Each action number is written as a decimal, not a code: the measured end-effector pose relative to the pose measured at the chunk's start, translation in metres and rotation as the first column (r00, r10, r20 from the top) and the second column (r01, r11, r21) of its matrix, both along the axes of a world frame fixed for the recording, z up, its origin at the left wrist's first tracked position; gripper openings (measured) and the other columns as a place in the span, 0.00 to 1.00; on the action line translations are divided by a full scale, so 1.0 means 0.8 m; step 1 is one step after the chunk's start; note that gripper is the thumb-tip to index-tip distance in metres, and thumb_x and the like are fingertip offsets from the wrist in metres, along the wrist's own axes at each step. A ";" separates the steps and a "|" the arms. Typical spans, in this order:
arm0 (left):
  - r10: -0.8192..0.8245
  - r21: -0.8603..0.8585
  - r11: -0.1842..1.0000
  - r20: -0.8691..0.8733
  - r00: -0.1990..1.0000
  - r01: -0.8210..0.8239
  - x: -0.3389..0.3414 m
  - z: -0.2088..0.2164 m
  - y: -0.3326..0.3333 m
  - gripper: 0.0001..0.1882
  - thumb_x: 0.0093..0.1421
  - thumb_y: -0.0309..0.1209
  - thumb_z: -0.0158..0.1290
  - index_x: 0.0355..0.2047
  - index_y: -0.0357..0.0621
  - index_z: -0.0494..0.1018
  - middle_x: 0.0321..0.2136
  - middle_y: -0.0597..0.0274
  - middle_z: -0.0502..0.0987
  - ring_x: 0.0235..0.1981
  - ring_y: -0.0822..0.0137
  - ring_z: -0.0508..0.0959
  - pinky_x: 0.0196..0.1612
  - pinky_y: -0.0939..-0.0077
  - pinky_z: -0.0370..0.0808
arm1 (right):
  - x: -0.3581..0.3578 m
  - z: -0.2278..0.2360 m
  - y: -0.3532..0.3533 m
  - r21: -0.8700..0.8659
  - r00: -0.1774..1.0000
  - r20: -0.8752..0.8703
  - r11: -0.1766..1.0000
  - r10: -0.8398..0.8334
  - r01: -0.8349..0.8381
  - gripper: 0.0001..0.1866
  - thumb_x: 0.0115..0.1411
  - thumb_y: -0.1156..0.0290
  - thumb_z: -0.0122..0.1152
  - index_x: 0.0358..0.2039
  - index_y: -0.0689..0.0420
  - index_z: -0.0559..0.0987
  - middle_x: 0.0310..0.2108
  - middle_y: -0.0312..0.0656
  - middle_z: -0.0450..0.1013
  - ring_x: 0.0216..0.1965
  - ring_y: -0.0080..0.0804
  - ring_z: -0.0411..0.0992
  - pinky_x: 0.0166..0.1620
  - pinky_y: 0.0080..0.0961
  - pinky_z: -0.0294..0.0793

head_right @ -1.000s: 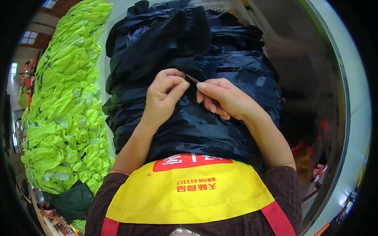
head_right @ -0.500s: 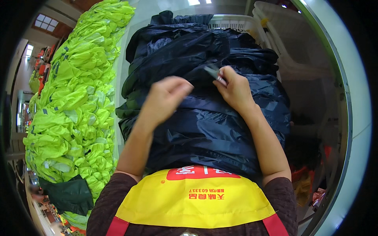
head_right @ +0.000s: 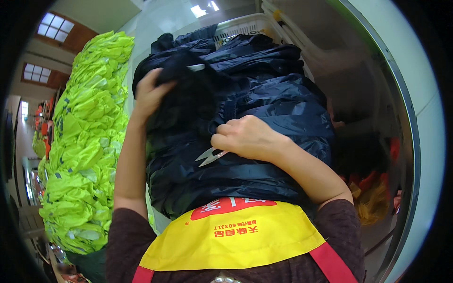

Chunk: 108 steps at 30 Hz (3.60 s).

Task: The person uses a small blade to cut tags from the waistbands of dark-colored pants. The person repeatedly picks up a pair of pants, cuts the tag, and places the pants back on the pile.

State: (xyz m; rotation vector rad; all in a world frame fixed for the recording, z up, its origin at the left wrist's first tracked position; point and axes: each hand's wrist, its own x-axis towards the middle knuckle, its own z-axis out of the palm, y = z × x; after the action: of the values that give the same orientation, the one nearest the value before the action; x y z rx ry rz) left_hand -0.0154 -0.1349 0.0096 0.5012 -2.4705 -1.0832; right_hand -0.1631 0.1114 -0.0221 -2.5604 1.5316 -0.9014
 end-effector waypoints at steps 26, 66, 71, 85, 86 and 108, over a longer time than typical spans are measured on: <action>0.127 -0.041 0.991 0.022 0.992 -0.126 0.131 0.081 0.186 0.28 0.40 0.38 0.66 0.39 0.37 0.72 0.38 0.54 0.74 0.41 0.58 0.74 0.45 0.70 0.69 | -0.018 -0.006 -0.024 0.388 0.682 0.665 0.921 -0.304 0.032 0.14 0.47 0.81 0.61 0.34 0.60 0.69 0.26 0.35 0.65 0.28 0.22 0.63 0.35 0.18 0.65; -0.512 0.552 0.741 0.095 0.853 0.383 -0.029 -0.026 0.300 0.25 0.57 0.29 0.49 0.51 0.24 0.59 0.34 0.38 0.75 0.35 0.48 0.76 0.41 0.64 0.73 | -0.048 0.088 0.061 0.173 0.644 0.541 0.821 -0.541 0.544 0.09 0.58 0.82 0.51 0.39 0.60 0.74 0.34 0.40 0.73 0.33 0.26 0.71 0.34 0.16 0.69; -0.476 0.080 0.879 0.082 0.875 0.471 -0.009 -0.005 0.272 0.13 0.52 0.28 0.52 0.38 0.35 0.72 0.33 0.48 0.75 0.33 0.52 0.75 0.38 0.66 0.73 | -0.028 -0.062 0.050 0.214 0.777 0.028 0.763 -0.629 0.610 0.16 0.52 0.82 0.52 0.43 0.61 0.72 0.47 0.49 0.70 0.51 0.47 0.67 0.52 0.37 0.63; -0.067 -0.064 0.993 0.421 0.905 0.103 0.114 -0.046 0.031 0.29 0.44 0.12 0.39 0.49 0.41 0.69 0.52 0.50 0.67 0.57 0.54 0.63 0.61 0.67 0.56 | -0.041 -0.021 0.089 0.459 0.721 0.301 0.757 -0.625 0.465 0.21 0.51 0.87 0.51 0.46 0.60 0.72 0.50 0.48 0.69 0.56 0.44 0.64 0.58 0.33 0.61; -0.039 -0.095 0.991 0.445 0.895 0.090 0.133 -0.048 0.022 0.30 0.44 0.12 0.39 0.51 0.41 0.67 0.53 0.50 0.66 0.59 0.54 0.62 0.62 0.68 0.55 | -0.045 -0.011 0.097 0.453 0.751 0.286 0.774 -0.596 0.442 0.21 0.50 0.88 0.50 0.45 0.60 0.72 0.49 0.48 0.70 0.56 0.44 0.64 0.58 0.32 0.61; 0.437 0.188 0.894 -0.157 0.886 -0.408 0.220 -0.126 -0.030 0.13 0.59 0.24 0.44 0.43 0.33 0.70 0.37 0.56 0.76 0.41 0.65 0.75 0.48 0.75 0.67 | -0.063 -0.005 0.111 0.206 0.908 0.199 0.922 -0.368 0.328 0.16 0.53 0.83 0.43 0.42 0.59 0.72 0.46 0.49 0.71 0.55 0.48 0.65 0.62 0.48 0.50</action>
State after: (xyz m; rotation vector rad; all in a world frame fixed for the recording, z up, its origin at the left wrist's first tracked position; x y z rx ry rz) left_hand 0.1607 -0.1592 -0.0908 0.8886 -1.9880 -1.0767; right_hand -0.2138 0.1999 -0.0260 -2.0145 1.9300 -1.0087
